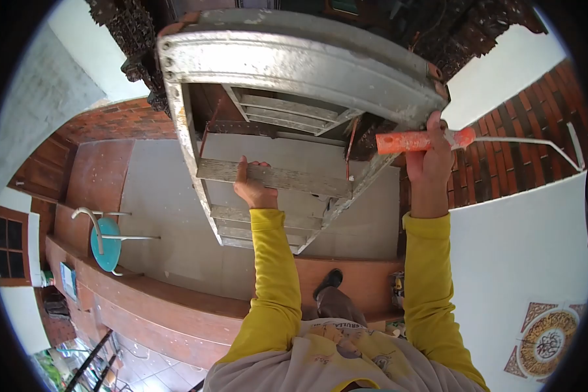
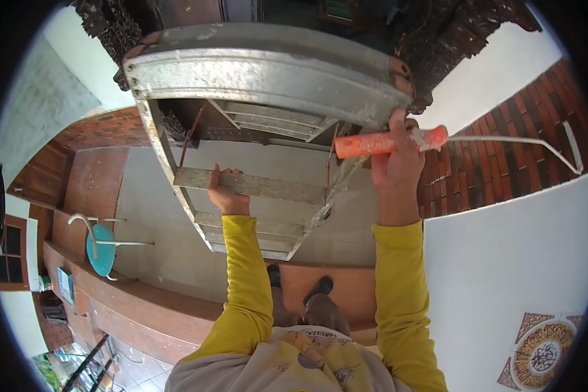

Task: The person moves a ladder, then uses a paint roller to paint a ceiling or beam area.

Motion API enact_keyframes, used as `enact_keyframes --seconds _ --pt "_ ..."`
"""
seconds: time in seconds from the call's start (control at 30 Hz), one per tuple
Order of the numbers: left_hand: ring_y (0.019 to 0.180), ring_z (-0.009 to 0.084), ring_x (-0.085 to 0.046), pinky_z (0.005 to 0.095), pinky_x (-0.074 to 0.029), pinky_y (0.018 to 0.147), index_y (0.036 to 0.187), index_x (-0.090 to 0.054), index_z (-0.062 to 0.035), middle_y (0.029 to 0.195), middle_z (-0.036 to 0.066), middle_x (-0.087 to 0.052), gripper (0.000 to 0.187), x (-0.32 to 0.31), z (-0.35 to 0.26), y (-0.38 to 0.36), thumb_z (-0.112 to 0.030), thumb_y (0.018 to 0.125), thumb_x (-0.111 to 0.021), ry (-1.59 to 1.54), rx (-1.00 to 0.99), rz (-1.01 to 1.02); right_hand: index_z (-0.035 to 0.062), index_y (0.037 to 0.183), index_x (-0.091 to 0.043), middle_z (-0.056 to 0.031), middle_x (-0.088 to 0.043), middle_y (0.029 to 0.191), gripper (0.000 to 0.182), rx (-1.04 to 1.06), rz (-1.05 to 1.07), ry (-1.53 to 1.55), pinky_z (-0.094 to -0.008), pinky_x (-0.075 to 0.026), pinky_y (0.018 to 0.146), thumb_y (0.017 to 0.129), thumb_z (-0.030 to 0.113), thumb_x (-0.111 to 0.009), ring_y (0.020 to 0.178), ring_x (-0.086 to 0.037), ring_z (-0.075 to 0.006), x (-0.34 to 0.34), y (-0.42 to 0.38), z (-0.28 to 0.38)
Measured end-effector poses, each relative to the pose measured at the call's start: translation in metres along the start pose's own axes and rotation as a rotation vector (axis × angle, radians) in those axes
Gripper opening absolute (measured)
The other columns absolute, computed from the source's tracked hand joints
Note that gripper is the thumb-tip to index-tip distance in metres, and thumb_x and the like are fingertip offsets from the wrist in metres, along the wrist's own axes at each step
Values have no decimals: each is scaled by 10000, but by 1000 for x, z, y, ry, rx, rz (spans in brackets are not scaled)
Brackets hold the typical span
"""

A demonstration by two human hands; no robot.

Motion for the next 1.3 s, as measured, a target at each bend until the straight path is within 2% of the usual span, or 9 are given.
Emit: enact_keyframes --seconds 0.2,0.3,0.53,0.6,0.7,0.77,0.9,1.07,1.3 --pt "616 210 -550 319 -473 556 877 -518 -8 718 78 -518 201 -42 -54 -14 -195 882 -592 27 -57 80 137 749 -551 30 -545 782 186 -4 49 110 -333 -531 694 855 65 -686 755 -571 -107 -43 5 24" --pt "614 208 -542 322 -472 558 882 -520 -14 713 77 -516 180 -67 -77 -23 -182 881 -586 71 -88 132 86 1047 -601 -17 -633 989 149 -58 167 130 -354 -513 834 908 131 -623 937 -616 -160 -50 13 35" --pt "646 216 -550 337 -490 601 919 -527 -28 750 84 -521 159 -101 -128 -38 -150 845 -598 274 -211 337 80 995 -606 -20 -628 885 124 24 50 164 -369 -544 690 921 179 -614 773 -628 -160 -65 -19 73" --pt "683 213 -560 349 -499 646 924 -537 -40 770 80 -525 159 -105 -133 -63 -156 833 -597 446 -363 547 134 777 -543 12 -563 788 161 -20 8 283 -329 -483 642 896 144 -651 715 -553 -116 -49 -36 73" --pt "754 176 -536 327 -474 706 943 -556 -72 802 39 -507 175 -78 -112 -29 -184 826 -622 414 -44 540 170 671 -494 30 -533 764 279 32 -152 387 -288 -426 623 896 142 -658 704 -506 -77 -13 -64 80" --pt "716 185 -533 334 -476 664 935 -552 -56 797 48 -507 177 -79 -93 -50 -176 832 -634 488 -68 443 107 854 -566 21 -569 768 131 57 -248 430 -318 -513 689 905 197 -646 695 -568 -115 19 -76 78" --pt "665 183 -530 311 -473 616 902 -517 -44 753 48 -505 187 -60 -35 -84 -169 835 -639 623 103 422 108 864 -559 3 -553 803 128 52 -396 521 -329 -501 703 905 194 -645 739 -556 -118 83 -114 96" --pt "633 175 -530 306 -468 593 845 -513 -56 730 42 -508 202 -54 -60 -66 -195 826 -659 661 163 390 124 801 -507 -2 -521 842 175 23 -480 434 -343 -501 710 897 159 -649 780 -546 -137 46 -159 91" --pt "625 176 -537 317 -471 589 815 -518 -74 708 35 -516 191 -57 -32 -62 -224 844 -631 683 373 491 110 762 -440 -9 -474 754 254 102 -559 372 -340 -504 572 877 139 -665 619 -503 -132 13 -218 128"
Point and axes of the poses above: each hand's wrist, its own y-axis towards the middle knuckle, its own x-axis out of the back of the hand, z = x × y, the point moved 6 cm from there along y, towards the middle knuckle
